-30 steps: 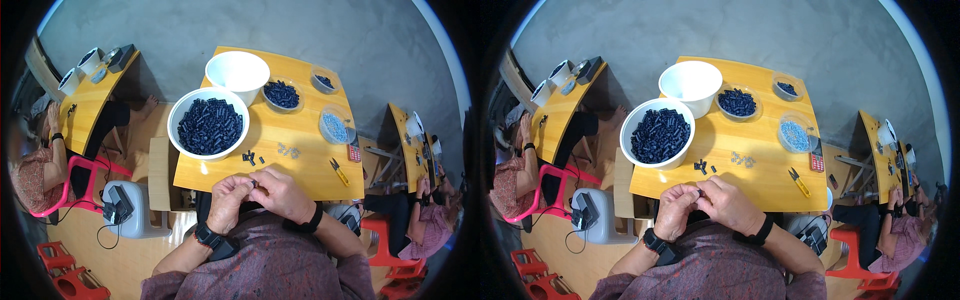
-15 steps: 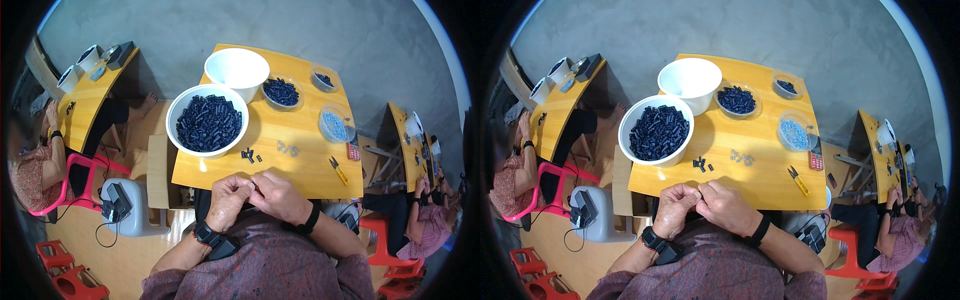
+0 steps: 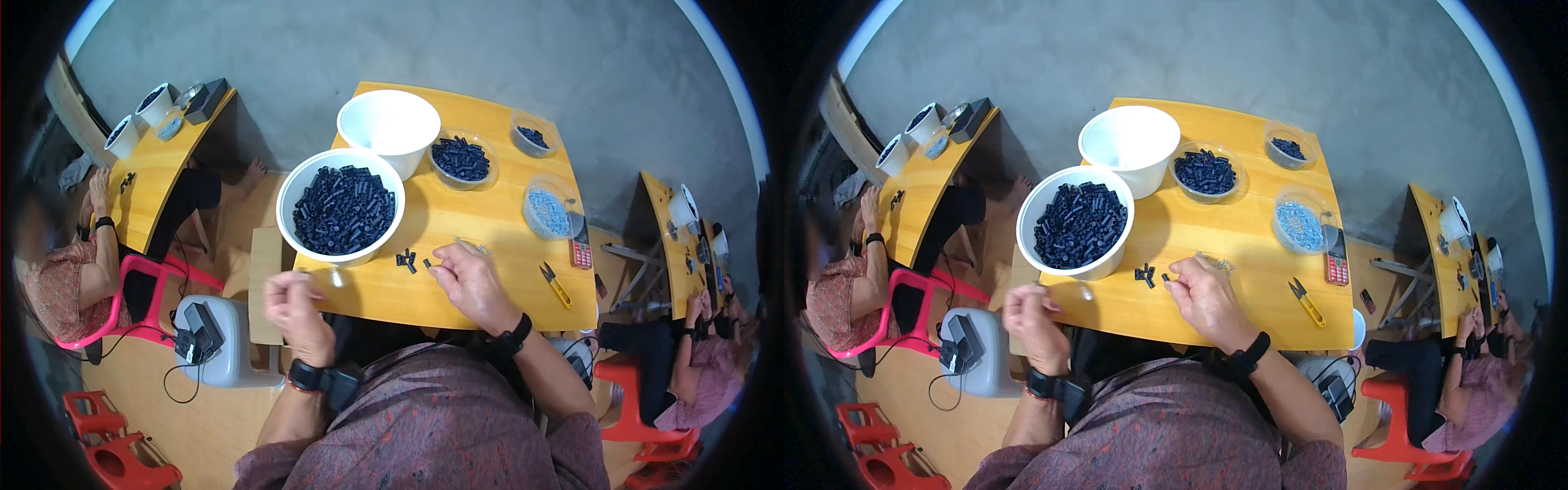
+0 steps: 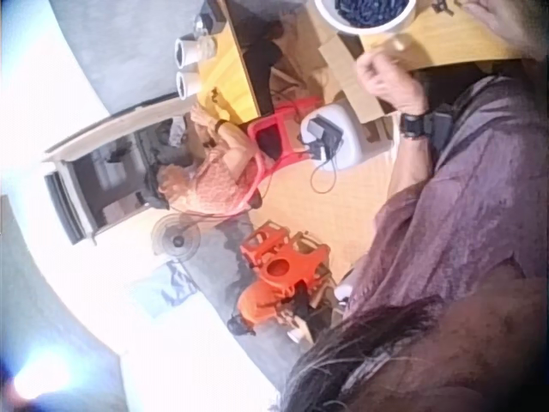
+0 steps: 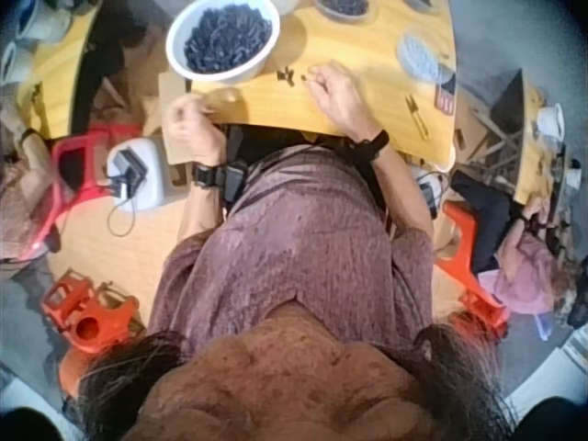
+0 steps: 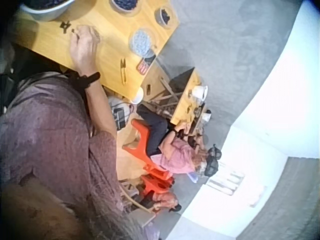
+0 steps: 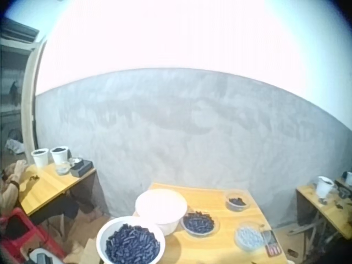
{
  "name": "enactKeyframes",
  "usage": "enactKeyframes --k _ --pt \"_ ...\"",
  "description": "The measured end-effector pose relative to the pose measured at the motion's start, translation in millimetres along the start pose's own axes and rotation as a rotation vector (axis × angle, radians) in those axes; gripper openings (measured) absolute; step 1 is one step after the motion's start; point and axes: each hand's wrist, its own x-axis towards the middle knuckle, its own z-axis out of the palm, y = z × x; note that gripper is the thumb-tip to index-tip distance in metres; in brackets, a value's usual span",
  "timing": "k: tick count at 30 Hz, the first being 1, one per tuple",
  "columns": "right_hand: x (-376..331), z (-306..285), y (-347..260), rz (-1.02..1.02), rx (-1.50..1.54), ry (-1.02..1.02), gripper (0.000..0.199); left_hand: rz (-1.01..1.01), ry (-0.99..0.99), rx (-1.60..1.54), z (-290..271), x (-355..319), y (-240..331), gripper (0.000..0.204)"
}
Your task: Assembling small black plastic components by hand-inserting metal clips and pins.
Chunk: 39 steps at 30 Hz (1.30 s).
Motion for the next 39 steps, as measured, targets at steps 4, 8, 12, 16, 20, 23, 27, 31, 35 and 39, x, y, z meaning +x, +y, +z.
enactKeyframes --k 4,8,12,16,20,23,27,31,35,39 --pt "2 6 5 -0.079 -0.16 -0.048 0.014 0.001 0.227 0.02 -31 38 -11 0.009" --pt "2 6 0 -0.079 -0.251 -0.071 0.011 -0.053 0.277 0.108 -50 48 -33 0.012" --pt "-1 6 8 -0.129 -0.159 -0.041 0.006 -0.183 0.269 0.187 -54 50 -47 0.014" --pt "-10 -2 7 -0.14 0.067 0.03 0.006 -0.116 0.316 0.185 -35 37 -32 0.025" --pt "-20 -10 -3 -0.139 0.053 0.06 0.007 -0.018 0.25 0.083 -21 19 -21 0.027" --pt "-26 -13 -11 -0.161 0.059 0.044 0.006 0.255 -0.05 0.154 10 -16 2 0.021" --pt "-37 -13 -22 -0.229 0.057 -0.096 0.012 -0.002 -0.656 0.226 19 -46 11 0.018" --pt "-44 -11 -21 -0.241 0.088 -0.17 0.015 -0.275 -0.9 0.217 24 -54 -4 0.018" --pt "-46 -13 -18 -0.238 0.187 -0.191 0.014 -0.403 -0.922 0.164 24 -54 -8 0.013" --pt "-33 -26 12 -0.169 -0.11 0.02 0.013 -0.442 -0.827 0.138 23 -53 -8 0.014"
